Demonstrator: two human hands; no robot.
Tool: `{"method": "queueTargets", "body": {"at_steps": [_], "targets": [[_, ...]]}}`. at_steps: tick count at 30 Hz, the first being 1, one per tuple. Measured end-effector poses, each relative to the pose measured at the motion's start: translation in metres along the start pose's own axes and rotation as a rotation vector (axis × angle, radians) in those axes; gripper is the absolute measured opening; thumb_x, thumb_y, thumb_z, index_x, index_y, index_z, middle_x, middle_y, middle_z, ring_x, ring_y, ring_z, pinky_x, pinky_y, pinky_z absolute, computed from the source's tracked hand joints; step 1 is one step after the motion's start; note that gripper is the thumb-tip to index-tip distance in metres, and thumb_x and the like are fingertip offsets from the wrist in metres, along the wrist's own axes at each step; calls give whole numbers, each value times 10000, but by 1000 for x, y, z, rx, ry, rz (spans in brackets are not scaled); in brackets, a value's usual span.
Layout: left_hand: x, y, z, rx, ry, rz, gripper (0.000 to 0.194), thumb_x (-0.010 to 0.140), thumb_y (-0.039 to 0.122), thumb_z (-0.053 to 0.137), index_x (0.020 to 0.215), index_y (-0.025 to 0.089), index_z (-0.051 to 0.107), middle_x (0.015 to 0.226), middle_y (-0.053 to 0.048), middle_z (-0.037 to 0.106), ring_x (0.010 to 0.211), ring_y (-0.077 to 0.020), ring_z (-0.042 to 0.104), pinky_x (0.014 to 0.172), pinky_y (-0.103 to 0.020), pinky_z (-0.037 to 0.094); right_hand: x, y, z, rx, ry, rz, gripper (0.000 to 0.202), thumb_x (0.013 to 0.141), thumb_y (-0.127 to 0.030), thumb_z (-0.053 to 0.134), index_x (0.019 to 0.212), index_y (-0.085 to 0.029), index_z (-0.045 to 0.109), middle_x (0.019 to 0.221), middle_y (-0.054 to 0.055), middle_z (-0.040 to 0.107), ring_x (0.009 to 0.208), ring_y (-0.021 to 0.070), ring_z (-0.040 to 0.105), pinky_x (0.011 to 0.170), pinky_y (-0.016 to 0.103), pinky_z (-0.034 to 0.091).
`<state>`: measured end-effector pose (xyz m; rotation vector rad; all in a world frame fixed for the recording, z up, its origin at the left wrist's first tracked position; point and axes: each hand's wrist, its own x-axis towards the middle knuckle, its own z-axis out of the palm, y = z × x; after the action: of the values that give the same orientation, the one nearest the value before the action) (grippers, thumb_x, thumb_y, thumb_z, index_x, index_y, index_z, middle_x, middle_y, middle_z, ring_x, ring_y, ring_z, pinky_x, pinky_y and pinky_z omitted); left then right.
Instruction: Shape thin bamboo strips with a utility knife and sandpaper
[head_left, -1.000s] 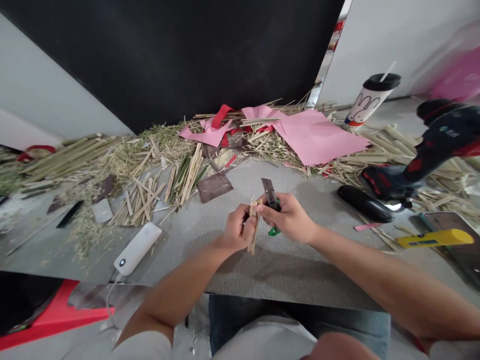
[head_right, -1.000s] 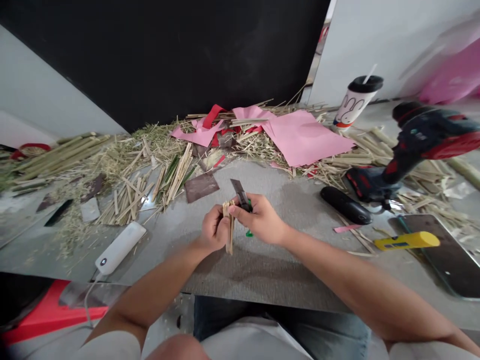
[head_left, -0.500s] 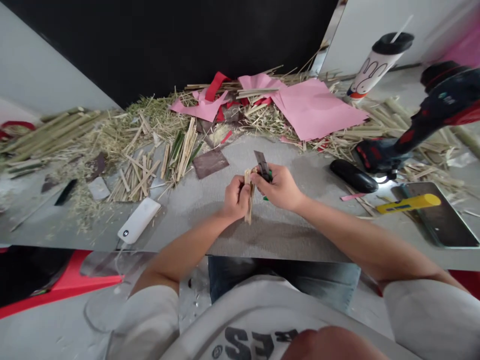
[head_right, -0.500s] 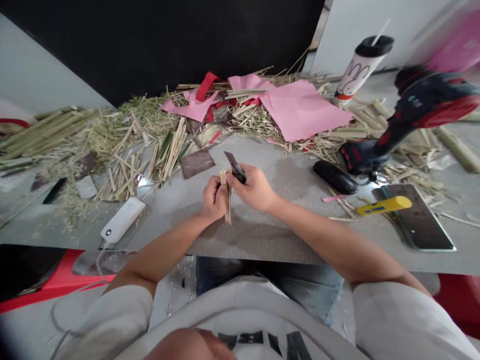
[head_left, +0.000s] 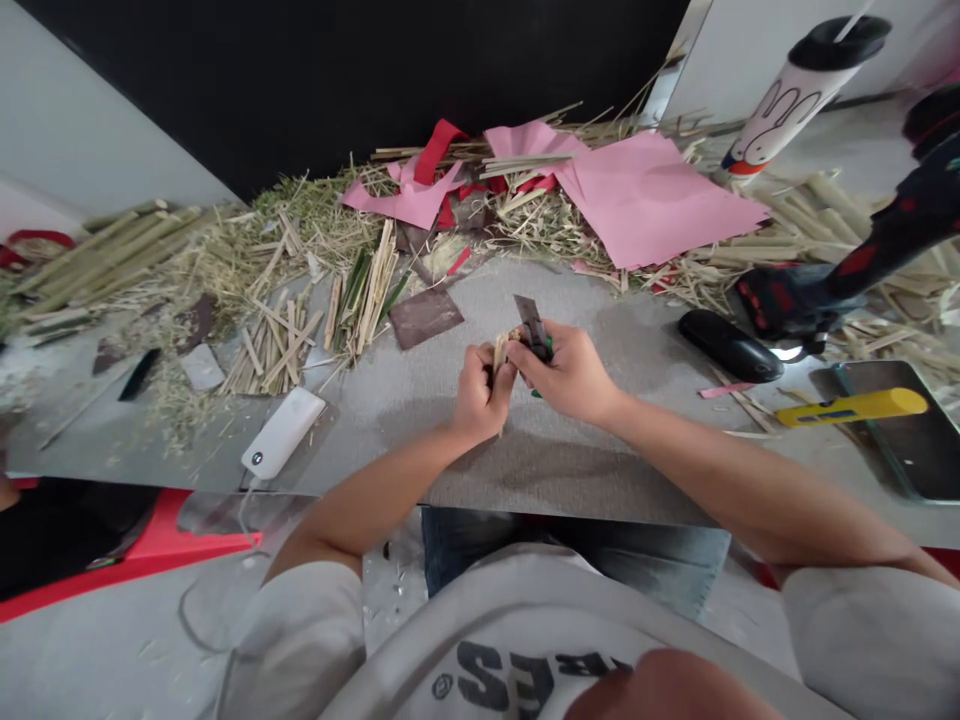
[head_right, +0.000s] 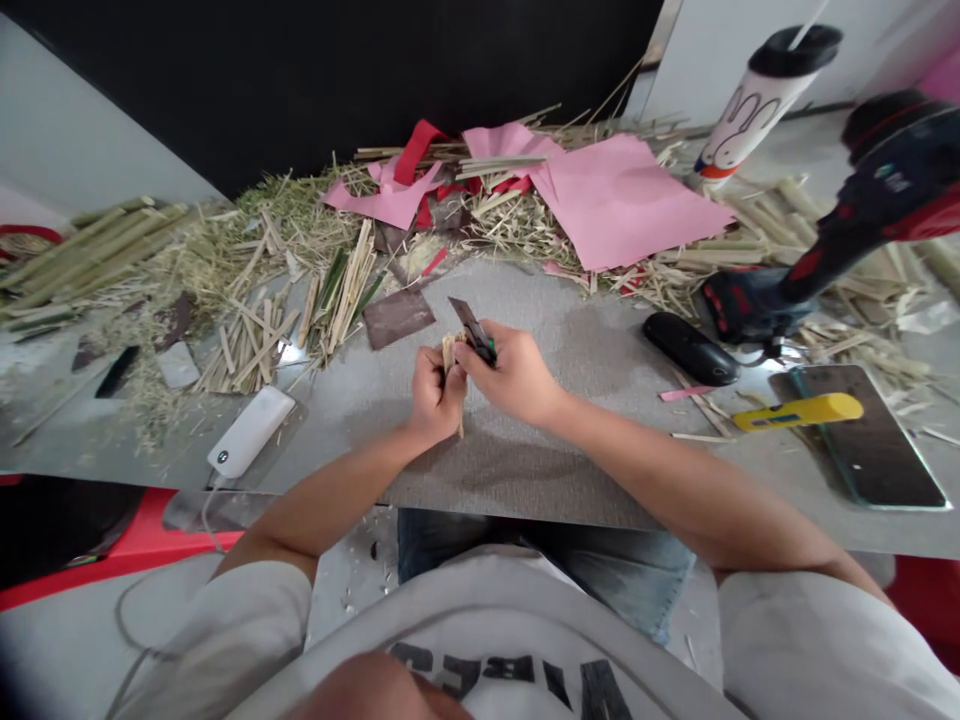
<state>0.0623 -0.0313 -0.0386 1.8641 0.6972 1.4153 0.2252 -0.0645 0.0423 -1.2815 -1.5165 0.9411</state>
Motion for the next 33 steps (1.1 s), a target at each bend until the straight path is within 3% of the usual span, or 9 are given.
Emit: {"method": "queueTargets", "body": {"at_steps": [7,10,12,14,19,24,30,33], "targets": [[5,3,-9,-12,-34,48,343,1167,487,533,976,267,353,796,46,547,661,-111,532,674,-289,481,5,-6,-8,177,-174,63,364,1060,-535,683,991,-181,630,640,-13,579,552,131,499,524,295,393],[9,4,-14,8,-35,81,317,1160,453,554,981,261,375,805,36,535,649,-108,507,647,-288,472,2,-9,-11,198,-209,145,394,1125,-553,581,949,-201,556,677,-5,569,563,127,498,512,279,395],[11,2,-17,25,-25,98,303,1157,440,560,988,261,383,794,37,510,633,-106,488,615,-282,452,-4,-16,-12,150,-239,185,358,1171,-468,478,929,-208,521,711,8,591,577,125,519,534,277,427],[13,-2,-20,44,-6,103,298,1156,427,564,990,262,380,782,42,472,623,-107,462,593,-279,428,-11,-25,-13,56,-267,167,307,1183,-383,430,943,-208,507,715,16,628,579,128,561,569,280,450],[12,-8,-24,78,36,98,251,1151,370,576,1014,270,391,792,49,427,610,-106,414,552,-276,373,-23,-40,-12,-108,-315,78,271,1178,-364,402,943,-231,424,729,46,675,592,156,624,603,302,413],[15,-8,-27,114,52,160,265,1134,373,614,1011,269,405,791,58,397,601,-96,382,543,-269,343,-24,-41,-12,-187,-352,87,261,1166,-350,385,942,-225,438,740,57,670,583,163,615,592,311,335],[25,-2,-29,108,28,267,327,1120,337,636,932,257,381,739,72,360,544,-75,353,510,-263,316,-31,-42,-15,-233,-338,-42,272,1167,-367,379,985,-205,498,689,21,619,535,149,549,577,310,281],[27,2,-28,108,45,325,267,1118,320,627,970,262,412,751,67,382,529,-79,367,491,-272,306,-33,-44,-15,-269,-344,-53,254,1158,-346,376,995,-199,504,711,30,626,560,152,564,589,307,285]]}}
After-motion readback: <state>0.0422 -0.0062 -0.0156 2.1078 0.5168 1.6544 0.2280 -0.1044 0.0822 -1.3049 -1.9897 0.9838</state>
